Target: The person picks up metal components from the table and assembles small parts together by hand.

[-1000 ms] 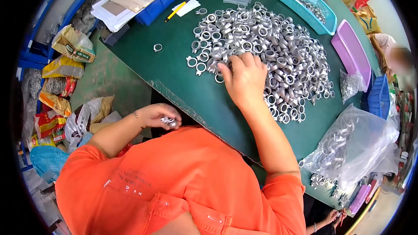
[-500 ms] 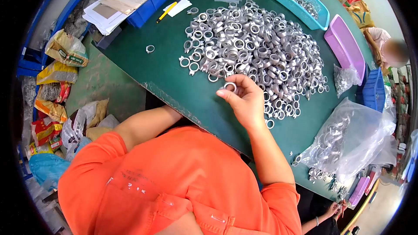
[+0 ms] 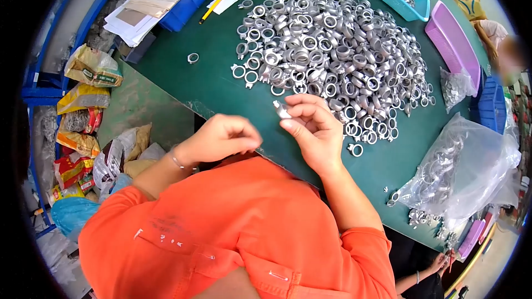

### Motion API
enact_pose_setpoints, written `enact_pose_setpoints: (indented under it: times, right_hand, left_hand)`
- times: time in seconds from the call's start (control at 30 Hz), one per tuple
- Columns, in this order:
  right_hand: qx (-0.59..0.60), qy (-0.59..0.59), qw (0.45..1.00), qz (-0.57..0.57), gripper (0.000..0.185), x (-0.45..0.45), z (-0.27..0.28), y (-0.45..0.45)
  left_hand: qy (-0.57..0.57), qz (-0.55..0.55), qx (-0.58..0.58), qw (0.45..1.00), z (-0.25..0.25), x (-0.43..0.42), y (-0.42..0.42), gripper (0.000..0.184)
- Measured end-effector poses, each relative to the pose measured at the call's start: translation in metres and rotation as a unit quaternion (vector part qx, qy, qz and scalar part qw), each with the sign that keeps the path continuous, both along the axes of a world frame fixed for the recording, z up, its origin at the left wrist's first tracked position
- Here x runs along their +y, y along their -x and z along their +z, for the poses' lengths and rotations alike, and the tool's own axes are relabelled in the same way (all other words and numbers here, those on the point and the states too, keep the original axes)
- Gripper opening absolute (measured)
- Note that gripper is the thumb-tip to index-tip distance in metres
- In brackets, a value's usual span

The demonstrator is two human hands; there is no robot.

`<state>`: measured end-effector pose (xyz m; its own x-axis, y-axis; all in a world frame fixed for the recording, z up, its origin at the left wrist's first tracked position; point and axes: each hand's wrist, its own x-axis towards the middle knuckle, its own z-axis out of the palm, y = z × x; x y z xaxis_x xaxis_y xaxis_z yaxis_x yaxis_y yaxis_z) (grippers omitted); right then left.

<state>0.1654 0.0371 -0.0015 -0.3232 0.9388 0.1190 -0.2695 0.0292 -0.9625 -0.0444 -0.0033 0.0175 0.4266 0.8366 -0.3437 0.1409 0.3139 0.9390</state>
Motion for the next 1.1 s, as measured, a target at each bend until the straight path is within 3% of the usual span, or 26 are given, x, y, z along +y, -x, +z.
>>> enact_pose_setpoints:
  times: [0.07, 0.13, 0.2, 0.27, 0.47, 0.53, 0.57, 0.8, 0.87, 0.9, 1.0, 1.07, 1.1]
  right_hand:
    - [0.009, 0.010, 1.000, 0.015, 0.016, -0.002, 0.001, 0.000]
    - [-0.087, -0.152, 0.984, 0.026, 0.015, -0.003, -0.002, -0.003]
    - [-0.106, -0.170, 0.980, 0.017, 0.017, -0.006, -0.003, -0.004]
    - [-0.003, -0.068, 0.998, 0.009, 0.022, -0.009, -0.004, -0.002]
    - [-0.023, 0.082, 0.996, -0.028, 0.018, -0.007, 0.001, -0.005]
    - [0.022, 0.130, 0.990, 0.042, 0.023, -0.005, 0.000, -0.007]
    - [-0.005, 0.136, 0.990, 0.038, 0.031, -0.007, 0.003, -0.005]
    - [-0.008, 0.152, 0.986, 0.070, 0.026, -0.008, 0.003, -0.004]
    - [0.010, 0.140, 0.988, 0.061, 0.020, -0.006, 0.004, -0.005]
    - [0.015, 0.139, 0.989, 0.044, 0.021, -0.004, 0.007, -0.006]
    - [-0.053, 0.145, 0.984, 0.089, 0.024, 0.026, 0.021, -0.018]
    - [-0.187, 0.195, 0.960, 0.068, 0.027, 0.060, 0.047, -0.028]
    - [-0.214, 0.164, 0.962, 0.043, 0.026, 0.081, 0.058, -0.033]
  left_hand:
    - [-0.014, 0.128, -0.127, 0.984, 0.001, 0.007, -0.022, 0.010]
    - [0.003, 0.138, -0.159, 0.978, 0.003, 0.013, -0.028, 0.009]
    - [0.024, 0.146, -0.193, 0.970, 0.000, 0.015, -0.035, 0.009]
    - [-0.089, 0.146, -0.200, 0.965, -0.008, 0.012, -0.040, 0.007]
    - [-0.129, 0.122, -0.146, 0.973, -0.010, 0.009, -0.038, 0.007]
    - [-0.131, 0.113, -0.134, 0.976, -0.009, 0.008, -0.037, 0.007]
    - [-0.134, 0.105, -0.122, 0.978, -0.009, 0.008, -0.037, 0.007]
    - [-0.169, 0.127, -0.122, 0.970, -0.014, 0.009, -0.040, 0.004]
    - [-0.159, 0.101, -0.091, 0.978, -0.017, 0.010, -0.036, 0.011]
    - [-0.099, 0.140, -0.101, 0.980, -0.017, 0.009, -0.040, 0.018]
    - [-0.128, 0.181, -0.075, 0.972, -0.028, 0.015, -0.037, 0.025]
    - [-0.130, 0.188, -0.070, 0.971, -0.036, 0.016, -0.037, 0.025]
    - [-0.129, 0.195, -0.070, 0.970, -0.038, 0.016, -0.037, 0.025]
